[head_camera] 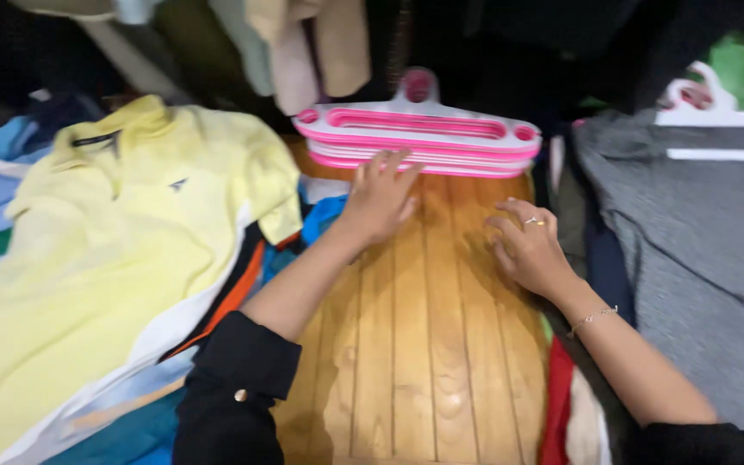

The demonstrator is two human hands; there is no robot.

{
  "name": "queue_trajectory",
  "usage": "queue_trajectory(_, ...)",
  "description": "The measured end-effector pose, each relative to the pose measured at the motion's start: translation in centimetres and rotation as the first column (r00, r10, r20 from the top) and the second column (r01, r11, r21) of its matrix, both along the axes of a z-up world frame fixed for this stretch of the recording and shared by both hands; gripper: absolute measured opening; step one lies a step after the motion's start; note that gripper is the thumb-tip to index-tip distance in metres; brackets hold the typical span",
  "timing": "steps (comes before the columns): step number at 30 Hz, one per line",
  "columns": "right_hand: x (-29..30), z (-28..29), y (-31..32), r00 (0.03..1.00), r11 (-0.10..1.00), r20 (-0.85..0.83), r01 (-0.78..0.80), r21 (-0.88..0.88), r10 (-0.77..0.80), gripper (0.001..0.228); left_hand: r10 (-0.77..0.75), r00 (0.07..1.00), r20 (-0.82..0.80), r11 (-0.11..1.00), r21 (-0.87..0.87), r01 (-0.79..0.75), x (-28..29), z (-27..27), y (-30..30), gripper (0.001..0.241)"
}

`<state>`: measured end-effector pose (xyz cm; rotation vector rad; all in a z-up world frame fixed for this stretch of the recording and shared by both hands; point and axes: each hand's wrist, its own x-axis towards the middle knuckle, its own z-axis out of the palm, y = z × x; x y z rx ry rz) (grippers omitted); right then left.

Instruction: The person hangs a grey sweater on a white hanger, smoothing the fabric and adjusting the sleeves. They then pick up a yellow and white jacket, place it on a pink hanger, and smooth it out.

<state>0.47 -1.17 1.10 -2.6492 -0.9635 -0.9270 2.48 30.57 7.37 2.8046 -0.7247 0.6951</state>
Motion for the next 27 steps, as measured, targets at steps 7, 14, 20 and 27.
queue_trajectory(7, 2.2, 3.8, 12.9, 0.97, 0.991, -0.215, -0.124, -0.052, 0.11, 0.029, 0.372, 0.918, -0.137, 0.928, 0.052, -0.369, -0.8, 1.7, 16.0, 0.071)
queue_trajectory(14, 0.5, 5.0, 26.0, 0.764, 0.836, -0.344, -0.471, 0.282, 0.546, 0.032, 0.631, 0.688, -0.357, 0.747, 0.042, -0.664, -6.3, -0.9, 26.2, 0.065)
queue_trajectory(20, -0.4, 3.1, 34.9, 0.614, 0.669, -0.32, -0.499, 0.551, 0.722, 0.029, 0.542, 0.735, -0.408, 0.73, -0.205, -0.652, -7.8, -4.2, 28.1, 0.061)
queue_trajectory(27, 1.2, -0.8, 40.2, 0.786, 0.804, -0.332, -0.321, 0.501, 0.521, 0.049, 0.526, 0.733, -0.431, 0.695, -0.278, -0.663, -7.5, -4.7, 28.2, 0.062)
